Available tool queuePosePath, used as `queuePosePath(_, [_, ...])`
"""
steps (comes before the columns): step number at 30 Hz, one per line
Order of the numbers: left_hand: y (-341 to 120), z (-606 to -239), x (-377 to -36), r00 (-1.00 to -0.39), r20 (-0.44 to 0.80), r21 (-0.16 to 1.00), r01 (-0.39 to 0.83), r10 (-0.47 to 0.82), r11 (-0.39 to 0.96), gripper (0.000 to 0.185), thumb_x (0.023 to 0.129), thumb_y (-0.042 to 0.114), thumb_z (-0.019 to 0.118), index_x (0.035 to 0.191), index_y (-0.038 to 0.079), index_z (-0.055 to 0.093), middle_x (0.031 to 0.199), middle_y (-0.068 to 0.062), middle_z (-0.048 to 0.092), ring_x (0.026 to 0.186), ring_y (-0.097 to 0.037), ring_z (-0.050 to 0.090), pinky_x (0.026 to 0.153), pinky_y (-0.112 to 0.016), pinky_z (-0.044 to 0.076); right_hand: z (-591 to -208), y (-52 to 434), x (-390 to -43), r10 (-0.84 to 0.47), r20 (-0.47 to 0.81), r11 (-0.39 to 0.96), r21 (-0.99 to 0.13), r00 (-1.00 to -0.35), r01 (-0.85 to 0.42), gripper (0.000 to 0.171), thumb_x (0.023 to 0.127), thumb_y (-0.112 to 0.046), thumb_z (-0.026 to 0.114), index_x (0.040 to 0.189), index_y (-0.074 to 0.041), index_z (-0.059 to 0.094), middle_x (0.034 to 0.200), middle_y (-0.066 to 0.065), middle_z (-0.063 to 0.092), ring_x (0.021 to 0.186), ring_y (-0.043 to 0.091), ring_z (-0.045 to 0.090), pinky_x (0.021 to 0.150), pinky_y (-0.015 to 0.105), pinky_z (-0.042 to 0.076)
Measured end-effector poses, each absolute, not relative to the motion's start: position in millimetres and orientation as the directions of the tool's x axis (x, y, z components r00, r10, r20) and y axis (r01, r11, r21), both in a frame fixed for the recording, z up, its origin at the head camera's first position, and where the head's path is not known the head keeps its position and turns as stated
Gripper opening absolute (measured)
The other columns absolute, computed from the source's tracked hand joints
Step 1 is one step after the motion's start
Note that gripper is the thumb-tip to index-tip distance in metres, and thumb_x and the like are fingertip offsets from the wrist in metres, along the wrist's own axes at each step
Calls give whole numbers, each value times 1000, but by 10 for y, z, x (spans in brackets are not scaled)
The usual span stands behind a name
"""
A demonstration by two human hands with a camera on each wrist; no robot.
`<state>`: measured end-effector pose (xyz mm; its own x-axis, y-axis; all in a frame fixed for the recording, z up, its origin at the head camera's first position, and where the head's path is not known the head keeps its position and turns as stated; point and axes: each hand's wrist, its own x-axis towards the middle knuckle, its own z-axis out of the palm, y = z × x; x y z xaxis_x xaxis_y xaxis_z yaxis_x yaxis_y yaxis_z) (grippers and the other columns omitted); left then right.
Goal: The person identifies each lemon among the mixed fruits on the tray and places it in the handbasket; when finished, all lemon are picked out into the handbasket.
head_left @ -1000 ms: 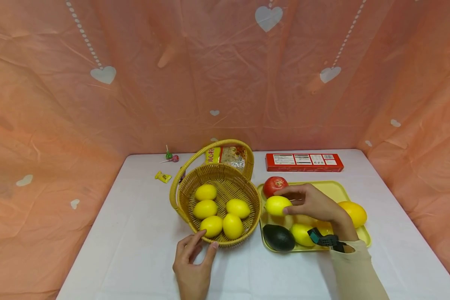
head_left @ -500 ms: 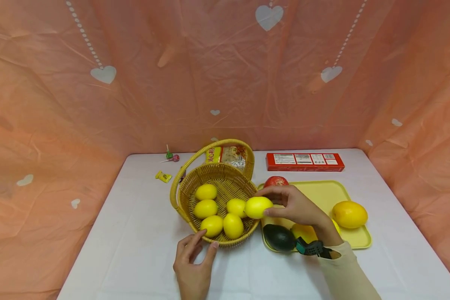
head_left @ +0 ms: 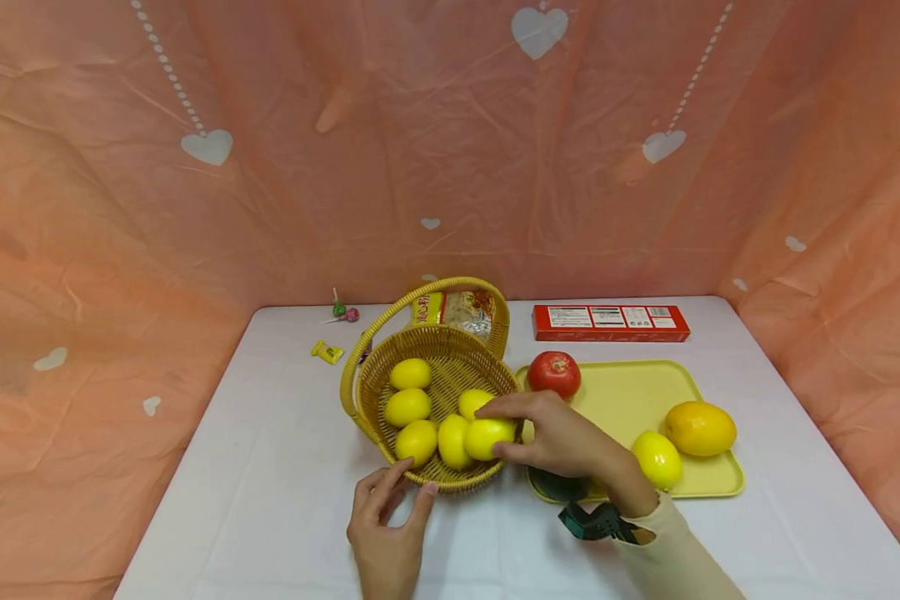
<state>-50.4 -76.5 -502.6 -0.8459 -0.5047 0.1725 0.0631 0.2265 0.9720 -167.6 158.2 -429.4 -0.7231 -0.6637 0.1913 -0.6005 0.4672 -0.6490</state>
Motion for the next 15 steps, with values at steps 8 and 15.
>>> queuePosePath(8, [-761,-5016,-509,-849,161,973,51,-504,225,38,86,11,95,122,18,84,115,-1,66,106,-3,71,92,-15,59,-4366,1350,-1595,-709,189,426,-653,-680,-626,44,96,-26,87,136,-13,77,134,1,78,123,17,73,108,38,60])
queuePosePath(15, [-757,-5009,-510,-848,155,973,42,-506,228,38,86,11,95,122,19,84,117,-3,66,106,-1,69,92,-15,58,-4345,1555,-1693,-657,177,317,-817,-733,-482,46,98,-24,85,139,-5,74,134,12,78,119,29,77,108,46,61])
